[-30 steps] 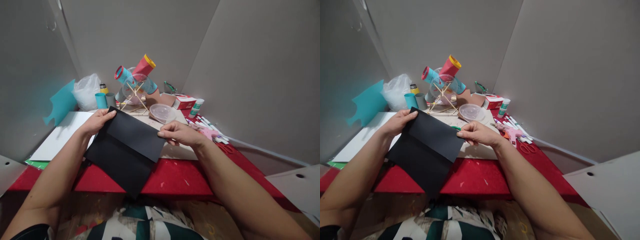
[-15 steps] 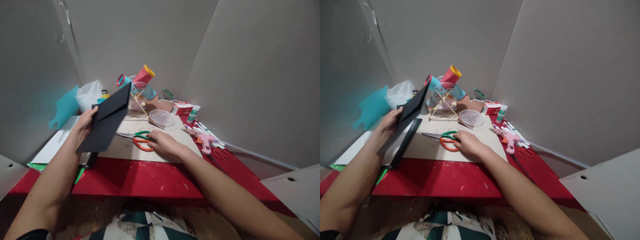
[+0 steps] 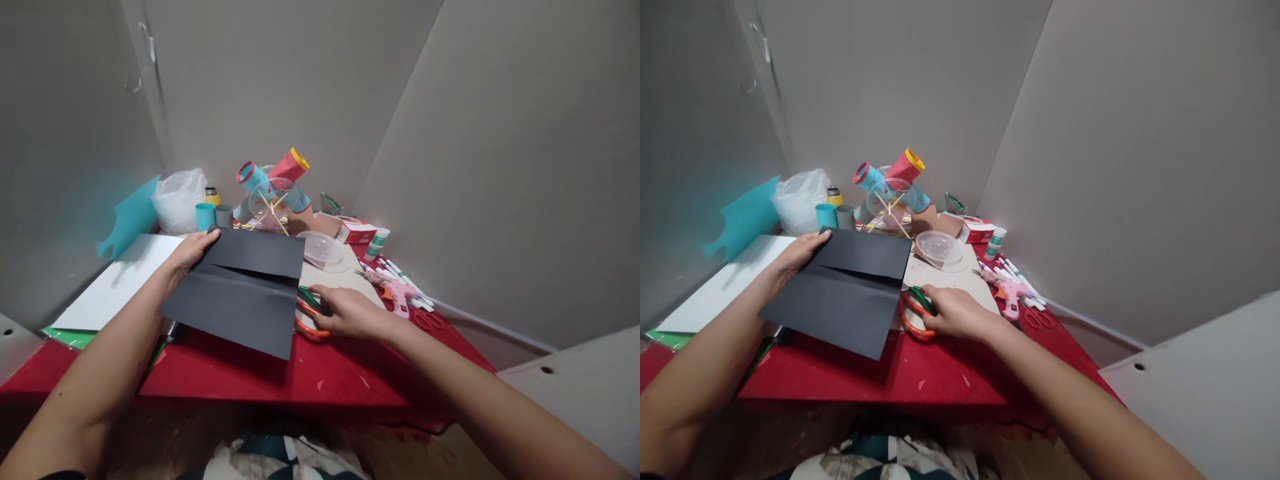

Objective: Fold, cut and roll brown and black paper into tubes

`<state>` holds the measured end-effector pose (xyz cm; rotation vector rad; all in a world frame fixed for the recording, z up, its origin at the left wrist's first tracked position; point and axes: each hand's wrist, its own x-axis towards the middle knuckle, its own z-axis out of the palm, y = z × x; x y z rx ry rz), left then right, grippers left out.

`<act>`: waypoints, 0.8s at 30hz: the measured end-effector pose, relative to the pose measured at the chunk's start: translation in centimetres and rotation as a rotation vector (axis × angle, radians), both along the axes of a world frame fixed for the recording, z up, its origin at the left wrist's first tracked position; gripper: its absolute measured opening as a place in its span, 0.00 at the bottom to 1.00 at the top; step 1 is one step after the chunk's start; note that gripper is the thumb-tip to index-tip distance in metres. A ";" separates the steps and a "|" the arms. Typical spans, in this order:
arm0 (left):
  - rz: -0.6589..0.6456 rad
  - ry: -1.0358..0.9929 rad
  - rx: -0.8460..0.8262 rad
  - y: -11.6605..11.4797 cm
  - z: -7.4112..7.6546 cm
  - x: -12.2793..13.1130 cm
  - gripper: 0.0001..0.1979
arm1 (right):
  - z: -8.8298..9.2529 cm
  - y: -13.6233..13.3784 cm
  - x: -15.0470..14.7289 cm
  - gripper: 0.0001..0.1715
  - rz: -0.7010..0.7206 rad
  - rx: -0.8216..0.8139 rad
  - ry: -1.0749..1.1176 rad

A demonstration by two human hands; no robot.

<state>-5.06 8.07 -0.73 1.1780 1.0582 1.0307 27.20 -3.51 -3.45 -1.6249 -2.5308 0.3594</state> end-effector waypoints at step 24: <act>-0.206 -0.209 -0.071 -0.9 -3.6 3.2 0.15 | -3.3 9.2 5.2 0.17 -0.683 0.322 0.411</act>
